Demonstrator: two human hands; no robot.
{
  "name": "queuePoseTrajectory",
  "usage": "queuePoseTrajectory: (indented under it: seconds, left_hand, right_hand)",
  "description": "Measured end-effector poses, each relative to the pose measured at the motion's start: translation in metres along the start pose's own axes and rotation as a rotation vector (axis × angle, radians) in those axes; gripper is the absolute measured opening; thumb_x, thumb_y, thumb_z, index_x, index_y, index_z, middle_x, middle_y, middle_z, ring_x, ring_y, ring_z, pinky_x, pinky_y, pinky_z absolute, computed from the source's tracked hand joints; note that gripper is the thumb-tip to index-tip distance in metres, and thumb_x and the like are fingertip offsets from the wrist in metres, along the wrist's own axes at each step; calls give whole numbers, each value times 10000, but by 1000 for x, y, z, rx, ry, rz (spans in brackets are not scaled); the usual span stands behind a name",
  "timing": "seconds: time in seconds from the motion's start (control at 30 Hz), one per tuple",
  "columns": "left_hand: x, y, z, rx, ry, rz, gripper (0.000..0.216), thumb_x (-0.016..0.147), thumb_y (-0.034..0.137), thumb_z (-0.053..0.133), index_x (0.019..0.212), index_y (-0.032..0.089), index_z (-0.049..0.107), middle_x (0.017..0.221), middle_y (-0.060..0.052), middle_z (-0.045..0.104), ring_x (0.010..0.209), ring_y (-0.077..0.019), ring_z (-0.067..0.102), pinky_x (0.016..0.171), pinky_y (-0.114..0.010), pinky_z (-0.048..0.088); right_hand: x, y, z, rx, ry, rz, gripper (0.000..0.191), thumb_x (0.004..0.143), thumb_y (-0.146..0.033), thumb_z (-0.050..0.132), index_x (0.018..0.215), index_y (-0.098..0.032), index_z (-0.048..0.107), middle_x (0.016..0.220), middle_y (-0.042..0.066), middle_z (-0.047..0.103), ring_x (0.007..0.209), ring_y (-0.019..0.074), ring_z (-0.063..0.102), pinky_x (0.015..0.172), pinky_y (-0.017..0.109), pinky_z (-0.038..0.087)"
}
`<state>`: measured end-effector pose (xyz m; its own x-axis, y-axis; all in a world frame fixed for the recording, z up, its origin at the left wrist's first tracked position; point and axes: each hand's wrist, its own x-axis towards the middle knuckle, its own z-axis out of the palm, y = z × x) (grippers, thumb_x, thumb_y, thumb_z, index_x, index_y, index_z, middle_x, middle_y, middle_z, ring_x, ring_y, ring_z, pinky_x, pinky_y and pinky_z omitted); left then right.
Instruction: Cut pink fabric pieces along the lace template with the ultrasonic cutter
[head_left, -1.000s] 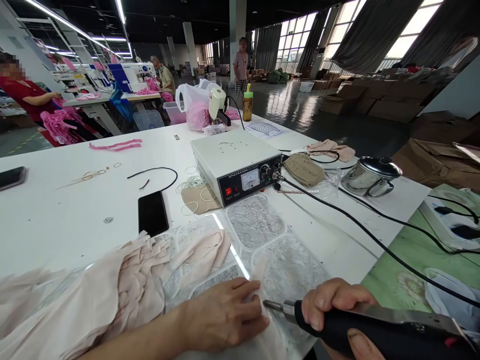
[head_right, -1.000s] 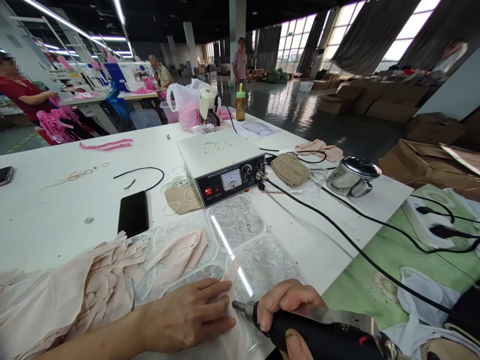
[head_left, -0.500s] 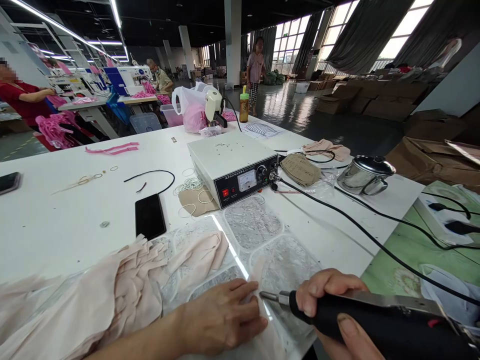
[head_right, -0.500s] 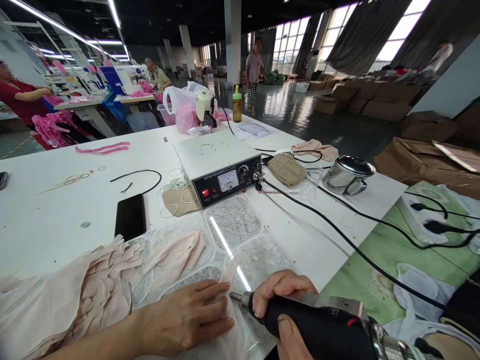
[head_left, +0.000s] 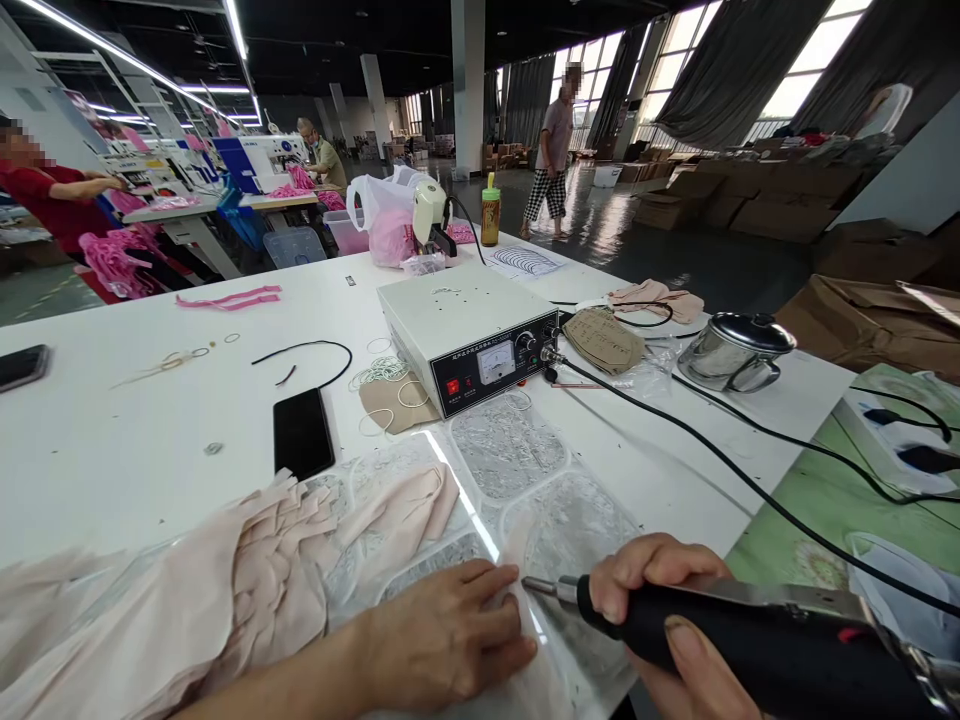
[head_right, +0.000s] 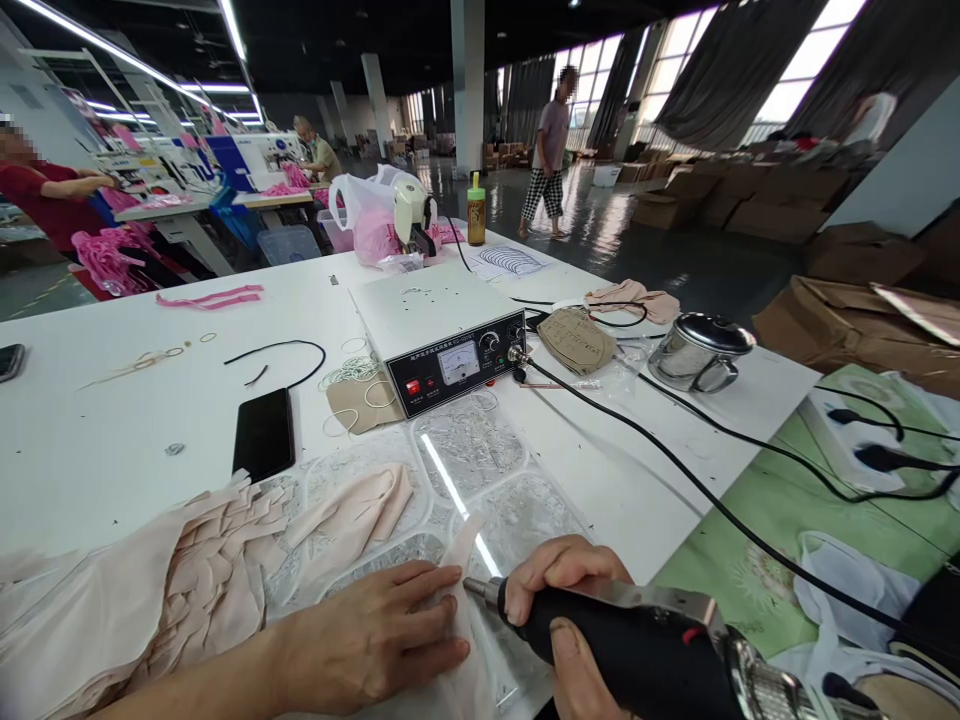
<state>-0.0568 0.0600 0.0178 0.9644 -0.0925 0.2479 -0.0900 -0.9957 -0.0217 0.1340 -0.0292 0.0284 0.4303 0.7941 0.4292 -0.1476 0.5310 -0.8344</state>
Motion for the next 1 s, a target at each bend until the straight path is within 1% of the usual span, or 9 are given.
queuePoseTrajectory:
  seconds: [0.17,0.3,0.53,0.6,0.7,0.8,0.83,0.9,1.0]
  left_hand:
    - [-1,1,1,1,-13,-10,156,988,165,453,1022,174,605,884,-67,621,1030,-228,609,884,-348,497]
    - [-2,1,2,-17,-19,-30,155,983,165,457,1040,180,600,884,-68,626,1043,-235,608,889,-352,498]
    - [-2,2,5,-40,2,-40,112,966,171,506,1044,182,585,889,-73,631,1076,-247,605,923,-356,480]
    - [-3,3,4,-56,-8,-48,128,959,164,512,1068,167,581,898,-76,635,1098,-250,597,961,-363,460]
    - [-7,3,0,-115,-29,-66,208,960,162,481,1151,156,564,1062,-95,641,1193,-263,539,1036,-387,411]
    - [-15,9,-8,-152,-9,-144,314,956,153,432,1258,149,517,1289,-117,566,1266,-284,475,1060,-419,395]
    - [-19,12,-10,-156,12,-202,335,955,140,416,1278,145,503,1303,-126,558,1258,-281,483,1047,-419,411]
    - [-26,22,-14,-169,58,-349,339,965,117,388,1286,148,494,1244,-135,588,1183,-254,541,988,-394,464]
    - [-34,41,-14,-193,120,-560,284,995,134,371,1230,172,526,1092,-111,631,997,-200,613,868,-328,526]
  right_hand:
    - [5,2,5,45,42,-17,117,851,-336,597,882,-230,559,762,-14,532,551,111,568,529,291,524]
    - [8,4,7,45,54,-9,103,851,-322,588,871,-224,561,755,-14,532,541,109,566,526,292,519]
    - [7,10,0,16,-8,-20,76,871,-297,572,865,-226,546,766,-6,552,562,120,576,542,307,523]
    - [5,11,-2,45,19,-4,79,866,-298,561,897,-225,559,788,0,550,572,124,577,543,314,521]
    - [2,11,-9,121,151,25,116,819,-300,571,903,-220,576,785,-6,538,558,121,562,532,315,506]
    - [2,9,-17,169,368,32,149,704,-295,599,827,-214,570,732,-24,507,522,116,511,504,313,476]
    - [3,8,-20,184,447,41,151,667,-279,598,799,-218,558,723,-26,495,519,118,493,496,313,462]
    - [4,6,-25,227,561,80,144,630,-234,583,765,-238,532,733,-20,486,541,131,472,492,319,440]
    - [5,3,-32,300,656,118,164,620,-174,541,759,-260,523,783,-17,498,615,150,471,510,319,426]
